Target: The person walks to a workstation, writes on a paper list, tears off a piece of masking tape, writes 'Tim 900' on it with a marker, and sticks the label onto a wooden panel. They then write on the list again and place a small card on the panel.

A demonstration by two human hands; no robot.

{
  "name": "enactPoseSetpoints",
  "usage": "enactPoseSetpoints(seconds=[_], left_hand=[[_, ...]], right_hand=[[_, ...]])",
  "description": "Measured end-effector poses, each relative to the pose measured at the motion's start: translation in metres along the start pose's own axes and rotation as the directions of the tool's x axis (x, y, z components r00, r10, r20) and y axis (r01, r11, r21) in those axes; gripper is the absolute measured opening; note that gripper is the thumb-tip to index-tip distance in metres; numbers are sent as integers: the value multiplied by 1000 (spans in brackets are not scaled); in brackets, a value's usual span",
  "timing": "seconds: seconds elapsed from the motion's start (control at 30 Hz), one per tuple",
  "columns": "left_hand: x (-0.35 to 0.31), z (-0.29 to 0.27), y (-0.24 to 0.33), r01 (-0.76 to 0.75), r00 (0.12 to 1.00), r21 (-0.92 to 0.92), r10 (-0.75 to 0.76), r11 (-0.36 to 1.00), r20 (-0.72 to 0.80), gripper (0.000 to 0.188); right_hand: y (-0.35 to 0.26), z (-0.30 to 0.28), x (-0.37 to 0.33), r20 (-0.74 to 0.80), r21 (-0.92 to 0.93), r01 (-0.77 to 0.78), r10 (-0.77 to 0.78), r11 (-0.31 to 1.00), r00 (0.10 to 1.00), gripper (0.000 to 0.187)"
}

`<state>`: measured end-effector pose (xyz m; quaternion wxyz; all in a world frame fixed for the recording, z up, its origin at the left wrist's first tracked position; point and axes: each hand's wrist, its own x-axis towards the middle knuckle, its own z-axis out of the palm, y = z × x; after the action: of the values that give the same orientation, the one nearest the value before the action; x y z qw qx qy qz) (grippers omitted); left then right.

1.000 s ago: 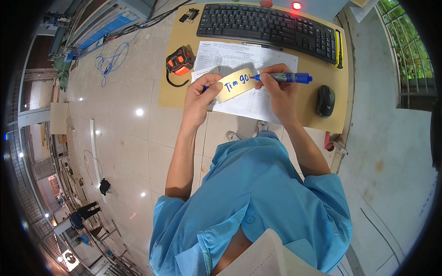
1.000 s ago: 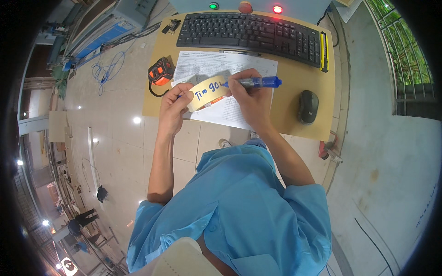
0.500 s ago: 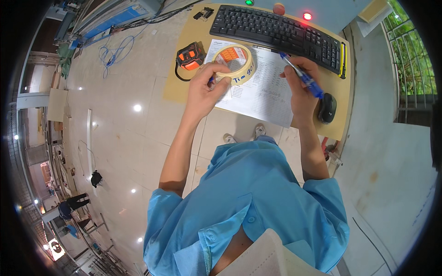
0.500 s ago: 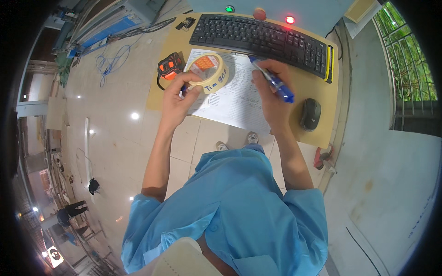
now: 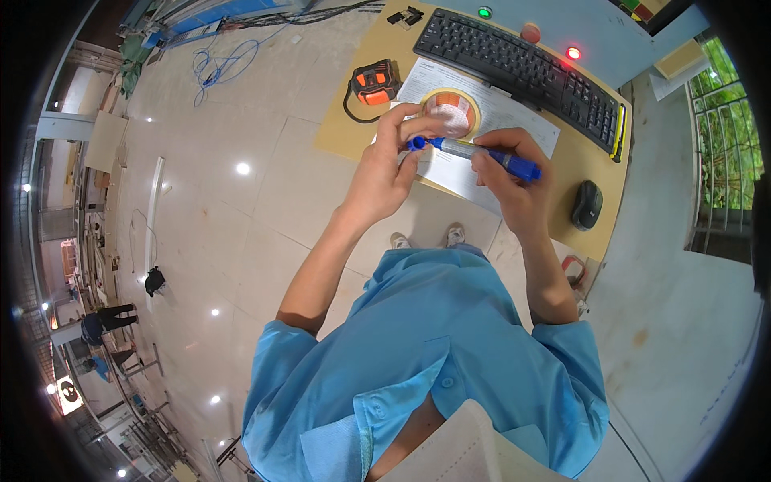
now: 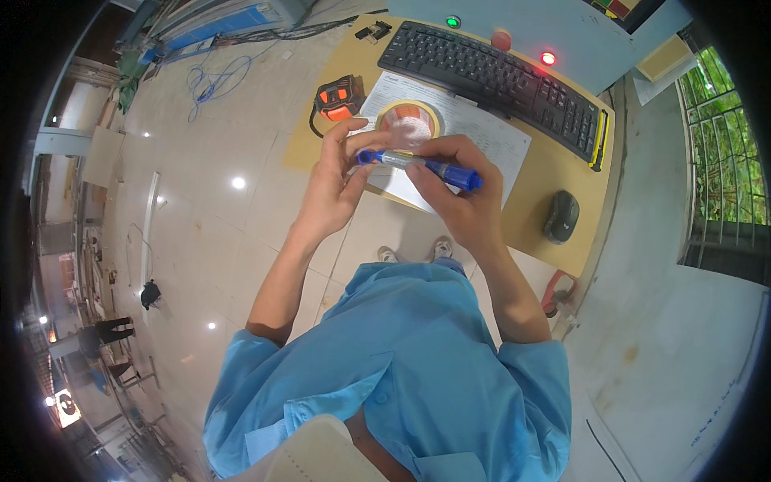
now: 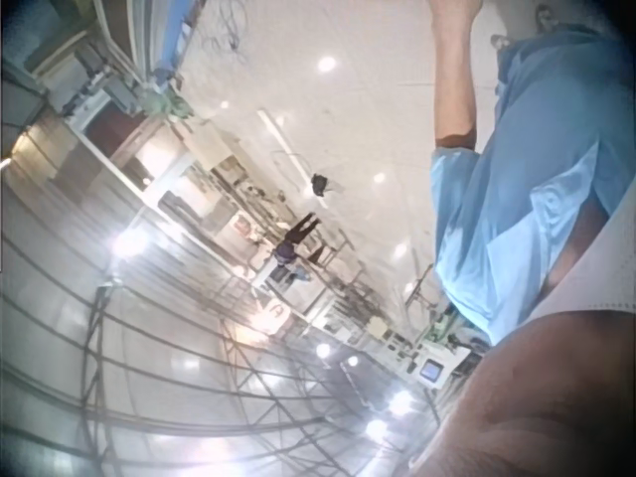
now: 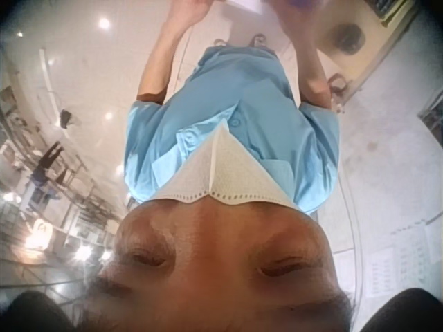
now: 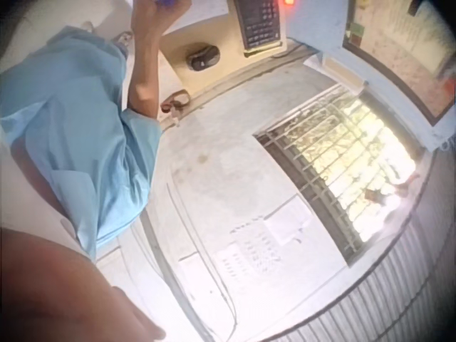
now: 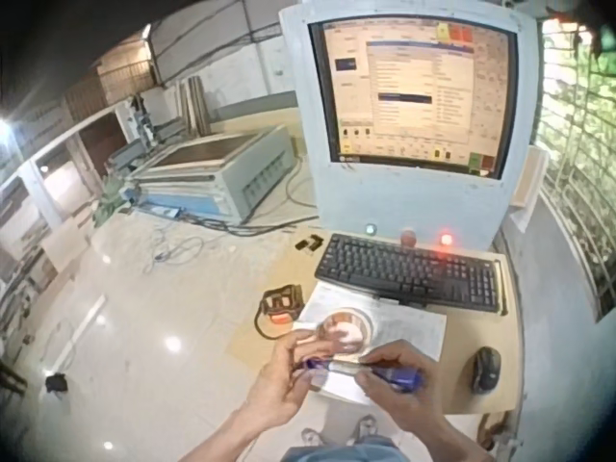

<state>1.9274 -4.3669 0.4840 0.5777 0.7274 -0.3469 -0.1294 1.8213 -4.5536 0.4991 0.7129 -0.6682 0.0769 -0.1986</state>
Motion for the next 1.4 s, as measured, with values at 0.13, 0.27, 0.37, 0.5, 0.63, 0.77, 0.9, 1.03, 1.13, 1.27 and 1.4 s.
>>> enactPoseSetpoints(seconds=[0.13,0.27,0.37,0.5,0.63,0.77,0.9,1.03,1.13,1.27,1.4], left_hand=[[-5,-7,16,-77,996,234,66,969,54,63],[-11,-11,23,-28,983,411,-50,911,179,65],[-13,-12,26,12,937,407,-152,913,314,66],[-14,-5,27,-23,899,293,-108,956,425,65],[-12,10,21,129,916,-25,-109,991,386,61],[-10,17,14,269,895,-129,-198,954,400,60],[-9,21,14,429,840,-286,-261,857,476,61],[-15,39,22,395,880,-293,-267,871,392,56],[-19,53,23,87,968,-47,-73,995,241,53],[-24,65,23,-33,979,102,11,994,203,45],[-17,87,21,5,994,118,-18,993,110,39]], right_hand=[[-3,6,0,70,-82,22,-16,996,997,18],[-2,-1,-3,142,-197,19,9,980,990,19],[-5,-20,-5,330,-242,114,-29,964,944,19],[-6,-40,-17,384,-243,52,47,969,922,21],[2,-46,-31,274,-18,-225,221,974,936,19],[9,-57,-35,257,57,-276,253,959,933,19],[9,-75,-34,341,-93,-184,205,978,918,20],[12,-80,-37,271,116,-325,285,939,919,19],[21,-77,-41,194,278,-361,317,890,929,20],[33,-71,-49,101,351,-353,340,867,935,20],[29,-70,-43,14,268,-338,347,902,938,17]])
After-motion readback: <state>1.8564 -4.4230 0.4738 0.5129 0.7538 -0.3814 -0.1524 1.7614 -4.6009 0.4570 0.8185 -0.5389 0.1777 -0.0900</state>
